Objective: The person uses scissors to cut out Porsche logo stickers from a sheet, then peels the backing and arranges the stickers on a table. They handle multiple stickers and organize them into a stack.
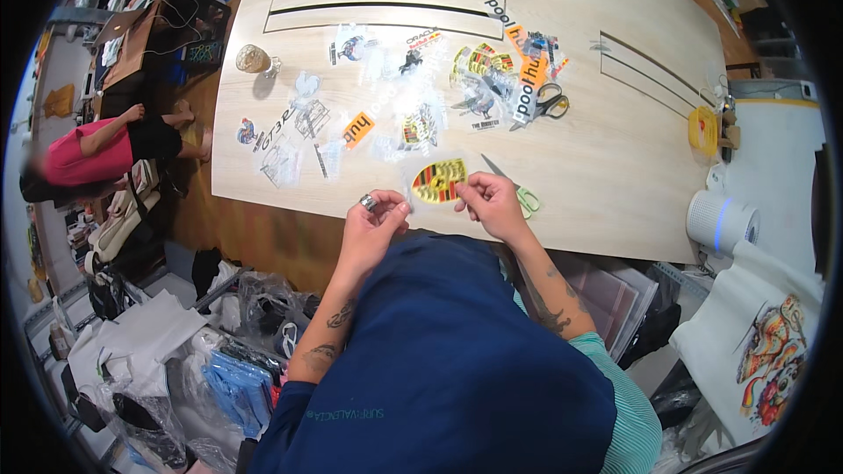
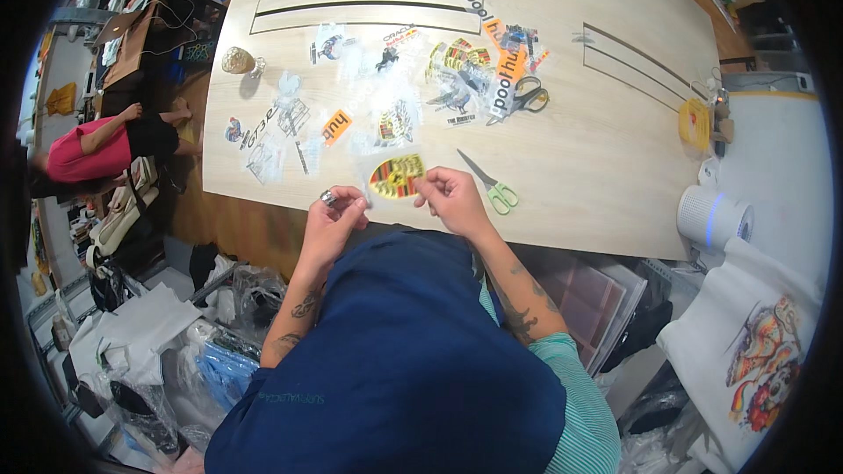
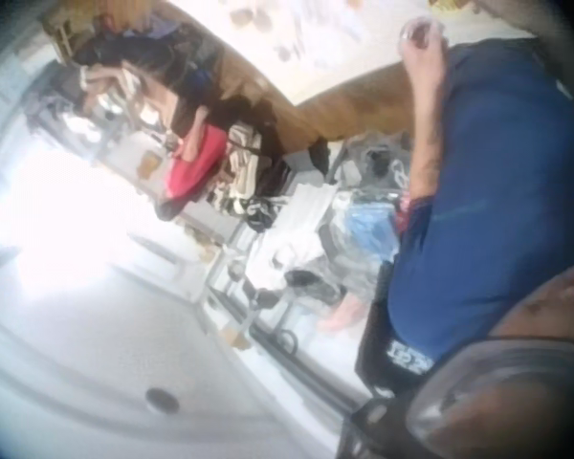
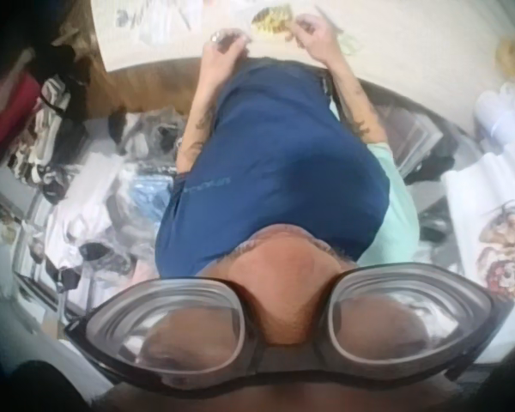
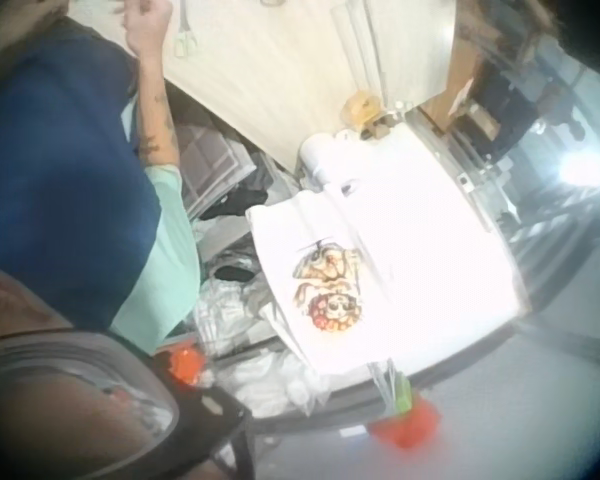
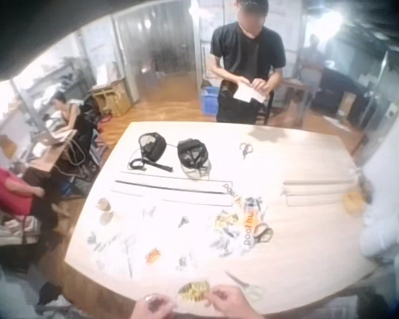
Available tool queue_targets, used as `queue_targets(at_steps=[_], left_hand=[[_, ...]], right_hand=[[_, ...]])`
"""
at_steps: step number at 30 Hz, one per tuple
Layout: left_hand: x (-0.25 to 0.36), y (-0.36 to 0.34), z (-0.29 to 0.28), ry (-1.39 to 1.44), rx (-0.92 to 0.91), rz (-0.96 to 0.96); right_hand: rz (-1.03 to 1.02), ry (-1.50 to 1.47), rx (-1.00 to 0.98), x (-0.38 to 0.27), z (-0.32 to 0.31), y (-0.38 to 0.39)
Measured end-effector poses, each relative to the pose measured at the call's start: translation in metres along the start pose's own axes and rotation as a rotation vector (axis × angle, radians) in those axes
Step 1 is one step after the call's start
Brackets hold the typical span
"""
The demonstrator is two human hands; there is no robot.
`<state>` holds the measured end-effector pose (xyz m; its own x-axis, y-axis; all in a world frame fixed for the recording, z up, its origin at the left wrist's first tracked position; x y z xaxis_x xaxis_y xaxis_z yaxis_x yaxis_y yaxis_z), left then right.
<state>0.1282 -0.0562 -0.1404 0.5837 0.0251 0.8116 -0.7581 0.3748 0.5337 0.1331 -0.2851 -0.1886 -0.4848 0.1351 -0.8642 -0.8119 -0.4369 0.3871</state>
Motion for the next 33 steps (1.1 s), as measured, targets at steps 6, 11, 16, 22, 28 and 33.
queue_targets(at_steps=[6, 11, 16, 22, 28, 33], left_hand=[[0.011, -0.004, -0.018, 0.013, 0.0, -0.042], [0.1, 0.048, -0.002, 0.139, -0.319, 0.494], [0.178, 0.085, 0.028, 0.517, -0.65, 1.065], [0.181, 0.121, 0.033, 1.07, -0.721, 1.18], [0.138, 0.113, 0.009, 0.922, -0.985, 1.197], [0.103, 0.13, -0.061, 0.423, -0.529, 0.808]], right_hand=[[0.132, -0.022, 0.418, 0.084, -0.111, -0.107], [0.012, -0.117, 0.629, 0.099, -0.223, -0.18], [0.28, -0.185, 0.701, 0.105, -0.205, -0.184], [0.4, 0.278, 0.356, 0.128, -0.134, -0.16], [0.069, 0.936, 0.27, 0.139, -0.061, -0.209], [-0.039, 1.241, 0.175, 0.107, 0.062, -0.287]])
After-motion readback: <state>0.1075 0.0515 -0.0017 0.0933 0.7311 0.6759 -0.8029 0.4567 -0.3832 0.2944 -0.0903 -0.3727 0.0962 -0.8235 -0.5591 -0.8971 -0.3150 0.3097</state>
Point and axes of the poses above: each hand's wrist, its own y-axis away from the middle knuckle, its own z-axis out of the palm, x = y × z, the point moved 3 cm from there along -y, towards the middle knuckle, and after that the axes turned 15 degrees about -x, right-handed, at the moved point
